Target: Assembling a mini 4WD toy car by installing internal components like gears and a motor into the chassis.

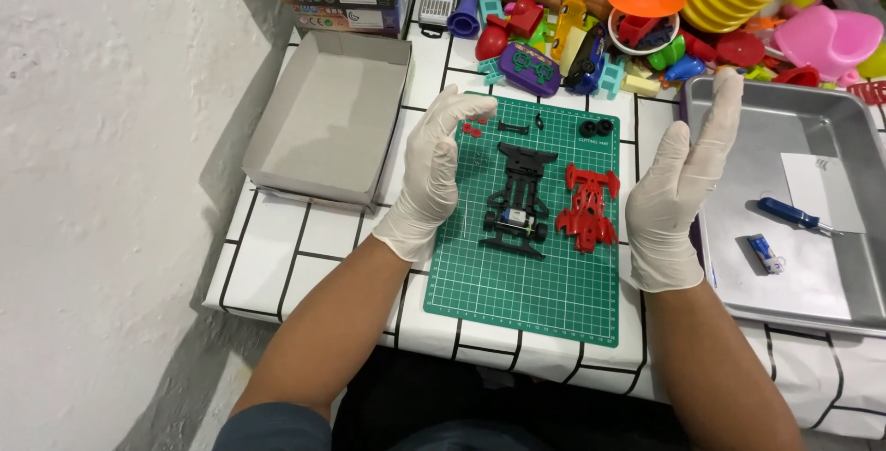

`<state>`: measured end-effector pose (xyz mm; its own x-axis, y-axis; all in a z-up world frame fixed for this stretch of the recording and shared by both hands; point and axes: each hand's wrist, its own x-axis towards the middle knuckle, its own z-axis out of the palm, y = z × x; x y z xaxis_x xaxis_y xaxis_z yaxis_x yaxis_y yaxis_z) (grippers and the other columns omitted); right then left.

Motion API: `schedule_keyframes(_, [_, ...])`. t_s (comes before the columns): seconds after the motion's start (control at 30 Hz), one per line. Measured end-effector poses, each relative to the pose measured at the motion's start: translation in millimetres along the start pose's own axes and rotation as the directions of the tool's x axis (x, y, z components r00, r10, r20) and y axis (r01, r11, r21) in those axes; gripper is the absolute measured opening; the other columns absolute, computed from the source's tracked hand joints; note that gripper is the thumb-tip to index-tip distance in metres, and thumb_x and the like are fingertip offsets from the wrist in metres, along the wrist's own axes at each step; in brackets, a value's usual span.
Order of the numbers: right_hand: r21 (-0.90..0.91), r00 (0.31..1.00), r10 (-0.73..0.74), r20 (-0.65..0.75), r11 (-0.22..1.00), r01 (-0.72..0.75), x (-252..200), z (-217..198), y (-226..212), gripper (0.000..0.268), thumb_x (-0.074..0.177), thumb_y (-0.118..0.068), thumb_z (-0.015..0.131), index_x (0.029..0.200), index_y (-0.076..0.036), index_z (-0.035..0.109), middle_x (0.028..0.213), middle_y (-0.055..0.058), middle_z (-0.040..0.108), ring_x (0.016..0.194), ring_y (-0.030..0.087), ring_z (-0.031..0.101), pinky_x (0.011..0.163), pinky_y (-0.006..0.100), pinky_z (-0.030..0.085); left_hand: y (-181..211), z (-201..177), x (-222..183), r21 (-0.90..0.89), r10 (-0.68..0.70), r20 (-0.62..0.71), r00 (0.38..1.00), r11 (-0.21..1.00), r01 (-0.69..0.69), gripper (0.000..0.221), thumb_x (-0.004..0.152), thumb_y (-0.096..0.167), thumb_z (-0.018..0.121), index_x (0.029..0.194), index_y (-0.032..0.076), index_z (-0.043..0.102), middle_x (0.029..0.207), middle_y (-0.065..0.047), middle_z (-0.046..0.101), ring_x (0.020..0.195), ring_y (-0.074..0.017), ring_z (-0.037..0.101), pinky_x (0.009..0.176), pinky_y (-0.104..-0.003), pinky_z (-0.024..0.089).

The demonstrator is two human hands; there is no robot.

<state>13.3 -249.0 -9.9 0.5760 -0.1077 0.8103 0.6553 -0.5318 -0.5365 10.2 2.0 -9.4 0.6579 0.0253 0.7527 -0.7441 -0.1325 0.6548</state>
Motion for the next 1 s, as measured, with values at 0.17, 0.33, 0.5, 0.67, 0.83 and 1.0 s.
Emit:
schedule_keyframes(0.17, [0.172,0.998,-0.024,-0.058,0.984,0.033,4.3,2.2,-0.3,0.036,0.119,-0.01,0.035,0.151,0.006,0.039,0.152,0.024,0.046,0.145,0.036,0.046,0.128,0.048,0.041,-0.3,0.4,-2.2,-0.056,-0.028,-0.018,0.999,0.998,0.027,0.076,0.107,0.065,0.02,0.101,0.005,0.066,0.092,-0.008,0.066,0.084,-0.0214,0.065,0.097,-0.043,0.049])
schedule_keyframes(0.33, [0.093,0.996,0.06,-0.06,0.994,-0.054,8.0,-0.7,-15.2,0.043,0.117,-0.02,0.034,0.114,0.008,0.066,0.109,0.019,0.067,0.106,0.031,0.066,0.097,0.041,0.055,-3.7,-1.7,-4.8,-0.058,-0.102,0.018,0.995,0.993,0.103,0.068,0.106,0.059,0.025,0.077,0.009,0.059,0.072,-0.004,0.059,0.063,-0.0162,0.057,0.061,-0.028,0.047])
schedule_keyframes(0.5, [0.092,0.981,0.196,0.005,0.976,-0.196,-1.0,-4.0,3.1,0.046,0.118,-0.016,0.038,0.078,-0.005,0.057,0.076,0.005,0.057,0.077,0.018,0.056,0.08,0.034,0.046,-9.8,0.7,-5.7,-0.158,-0.241,-0.021,0.97,0.959,0.234,0.036,0.094,0.003,0.04,0.061,0.016,0.036,0.057,0.004,0.037,0.054,-0.0073,0.033,0.052,-0.023,0.028])
schedule_keyframes(0.67, [0.173,0.946,0.321,0.057,0.93,-0.326,-8.9,0.0,21.8,0.054,0.117,-0.016,0.048,0.064,-0.013,0.04,0.059,-0.002,0.038,0.059,0.009,0.034,0.061,0.026,0.03,-39.5,5.0,-14.2,-0.172,-0.262,-0.087,0.961,0.954,0.245,0.042,0.091,0.0,0.046,0.058,0.018,0.028,0.05,0.007,0.027,0.05,-0.0048,0.025,0.047,-0.021,0.023])
schedule_keyframes(0.83, [0.171,0.937,0.346,0.056,0.921,-0.35,-13.7,0.1,36.8,0.054,0.114,-0.008,0.056,0.062,-0.012,0.043,0.056,-0.003,0.038,0.06,0.008,0.032,0.061,0.023,0.033,-42.0,4.6,-16.1,-0.144,-0.226,-0.11,0.968,0.967,0.209,0.047,0.092,0.003,0.054,0.053,0.016,0.032,0.043,0.006,0.028,0.048,-0.0043,0.027,0.043,-0.019,0.029])
schedule_keyframes(1.0, [0.159,0.921,0.382,0.074,0.907,-0.39,-13.0,2.2,37.9,0.053,0.111,-0.007,0.057,0.061,-0.013,0.043,0.055,-0.004,0.035,0.059,0.008,0.029,0.059,0.023,0.03,-17.3,1.9,-4.3,-0.061,-0.28,-0.019,0.96,0.959,0.278,0.04,0.093,0.005,0.054,0.054,0.013,0.048,0.043,-0.001,0.038,0.048,-0.0092,0.034,0.047,-0.023,0.037])
